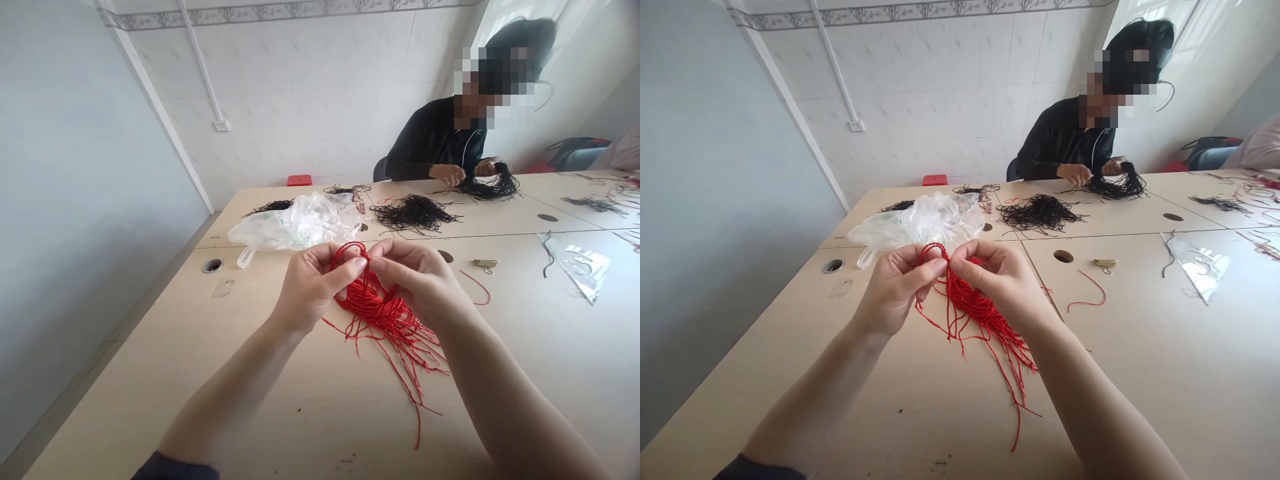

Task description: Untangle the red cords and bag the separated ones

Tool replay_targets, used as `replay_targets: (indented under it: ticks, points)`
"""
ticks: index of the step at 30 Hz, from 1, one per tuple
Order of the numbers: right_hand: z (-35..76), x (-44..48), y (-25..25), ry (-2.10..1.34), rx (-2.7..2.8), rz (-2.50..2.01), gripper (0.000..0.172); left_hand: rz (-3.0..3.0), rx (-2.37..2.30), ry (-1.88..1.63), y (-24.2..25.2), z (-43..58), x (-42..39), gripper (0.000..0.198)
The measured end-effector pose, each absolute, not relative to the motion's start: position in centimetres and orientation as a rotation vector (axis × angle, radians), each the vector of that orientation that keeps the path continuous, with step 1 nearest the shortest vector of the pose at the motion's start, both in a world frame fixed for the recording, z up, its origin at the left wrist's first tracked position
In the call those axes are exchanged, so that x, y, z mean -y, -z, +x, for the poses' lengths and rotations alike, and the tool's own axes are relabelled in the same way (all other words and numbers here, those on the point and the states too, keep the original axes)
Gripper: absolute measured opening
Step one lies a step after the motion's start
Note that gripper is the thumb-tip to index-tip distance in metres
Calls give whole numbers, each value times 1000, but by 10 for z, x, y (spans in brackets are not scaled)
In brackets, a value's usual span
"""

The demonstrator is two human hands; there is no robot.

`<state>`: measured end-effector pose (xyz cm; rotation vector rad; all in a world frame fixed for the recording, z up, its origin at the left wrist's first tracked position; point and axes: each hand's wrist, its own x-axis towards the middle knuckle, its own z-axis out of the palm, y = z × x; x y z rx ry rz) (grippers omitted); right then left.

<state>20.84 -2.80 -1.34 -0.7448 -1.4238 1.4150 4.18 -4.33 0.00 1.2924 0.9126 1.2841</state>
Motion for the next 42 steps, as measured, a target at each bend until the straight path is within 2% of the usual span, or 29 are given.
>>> replay_targets:
  ticks: [10, 25, 32, 42]
  points:
    - [217, 23, 12, -1569, 1487, -795, 22, 1335, -899, -1116, -5, 36, 44, 9]
    - [214, 21, 16, -1477, 1487, -611, 16, 1134, -809, -981, -9, 34, 41, 11]
    - [213, 25, 13, -1384, 1534, -604, 15, 897, -676, -860, -6, 36, 41, 23]
    - [216, 24, 14, -1500, 1533, -472, 8, 812, -599, -741, -5, 36, 42, 12]
